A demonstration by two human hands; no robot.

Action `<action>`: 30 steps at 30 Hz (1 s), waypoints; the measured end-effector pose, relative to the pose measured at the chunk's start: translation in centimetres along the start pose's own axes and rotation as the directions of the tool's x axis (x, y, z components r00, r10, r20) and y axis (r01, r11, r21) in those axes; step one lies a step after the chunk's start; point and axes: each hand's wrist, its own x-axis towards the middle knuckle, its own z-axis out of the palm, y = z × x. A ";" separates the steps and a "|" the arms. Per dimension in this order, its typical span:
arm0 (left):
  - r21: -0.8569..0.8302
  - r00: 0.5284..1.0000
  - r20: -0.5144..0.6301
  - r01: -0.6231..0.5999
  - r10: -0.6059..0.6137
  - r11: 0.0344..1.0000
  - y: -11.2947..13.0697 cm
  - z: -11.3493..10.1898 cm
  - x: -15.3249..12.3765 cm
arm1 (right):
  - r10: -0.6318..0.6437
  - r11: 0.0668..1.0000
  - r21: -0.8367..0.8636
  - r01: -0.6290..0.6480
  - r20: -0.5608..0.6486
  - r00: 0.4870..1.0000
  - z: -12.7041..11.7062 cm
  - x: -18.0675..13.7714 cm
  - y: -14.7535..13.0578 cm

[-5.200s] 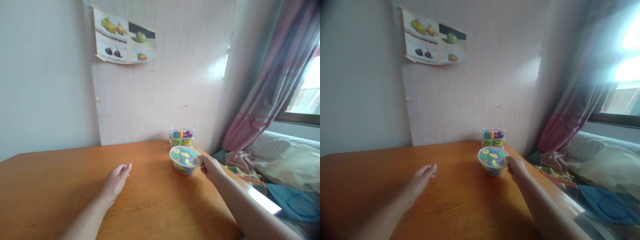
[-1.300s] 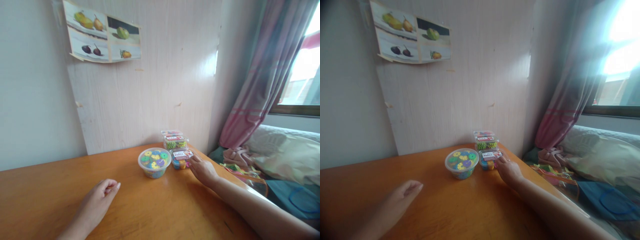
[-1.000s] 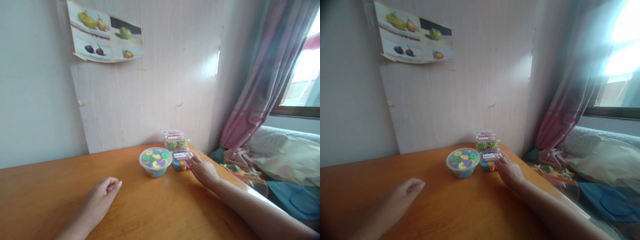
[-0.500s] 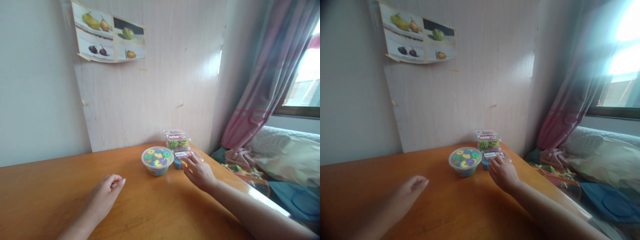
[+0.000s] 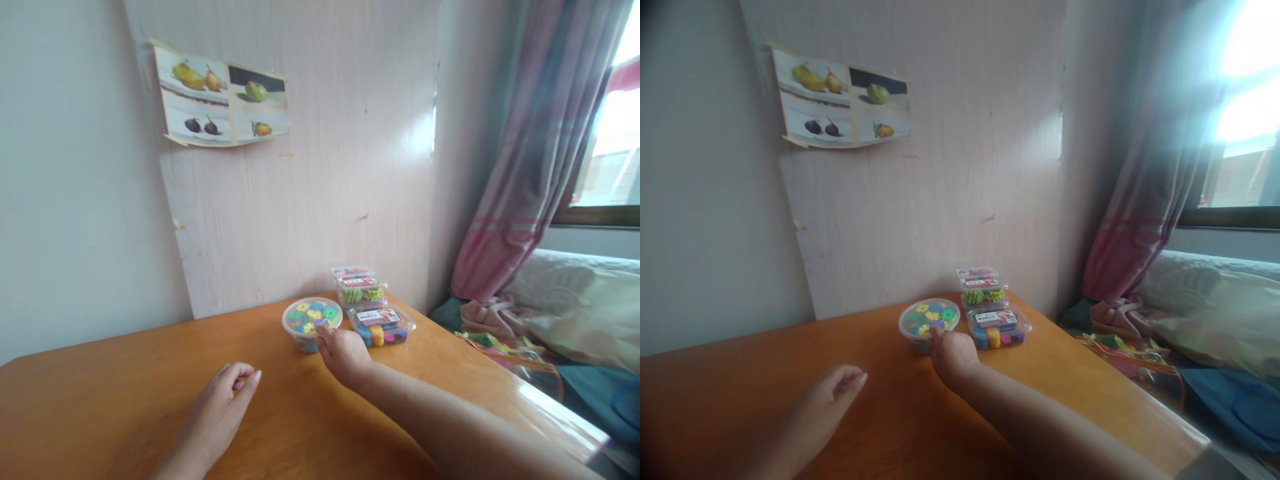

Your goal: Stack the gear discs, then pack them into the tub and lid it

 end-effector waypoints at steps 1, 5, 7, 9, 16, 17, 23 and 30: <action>-0.007 1.000 -0.003 -0.006 0.006 1.000 0.0 0.0 0.0 | 0.027 1.000 0.005 -0.027 0.002 1.000 0.3 0.7 -0.2; -0.023 1.000 -0.021 -0.015 0.015 1.000 -0.2 0.1 0.0 | 0.123 0.992 0.017 -0.123 0.019 0.992 1.3 3.5 -0.5; -0.016 1.000 -0.027 -0.015 0.014 1.000 -0.1 0.0 0.0 | 0.151 0.988 0.025 -0.151 0.012 0.988 1.7 4.9 -0.4; -0.009 1.000 -0.030 -0.011 0.010 1.000 0.0 -0.1 -0.1 | 0.181 0.983 0.035 -0.181 0.002 0.984 2.2 6.1 -0.1; 0.033 1.000 -0.014 -0.024 0.025 0.999 0.2 0.0 -0.4 | 0.261 0.963 0.069 -0.260 -0.020 0.965 4.0 9.6 1.3; 0.037 1.000 -0.007 -0.026 0.027 0.999 0.2 0.0 -0.4 | 0.270 0.961 0.073 -0.268 -0.018 0.963 4.1 10.0 1.5; 0.120 0.999 0.034 -0.034 0.030 0.992 0.4 0.2 -0.6 | 0.315 0.946 0.080 -0.315 0.013 0.949 4.9 11.6 2.4; 0.194 0.993 0.108 -0.059 0.038 0.979 1.6 -0.1 -1.0 | 0.346 0.934 0.061 -0.351 0.073 0.935 4.4 10.6 1.6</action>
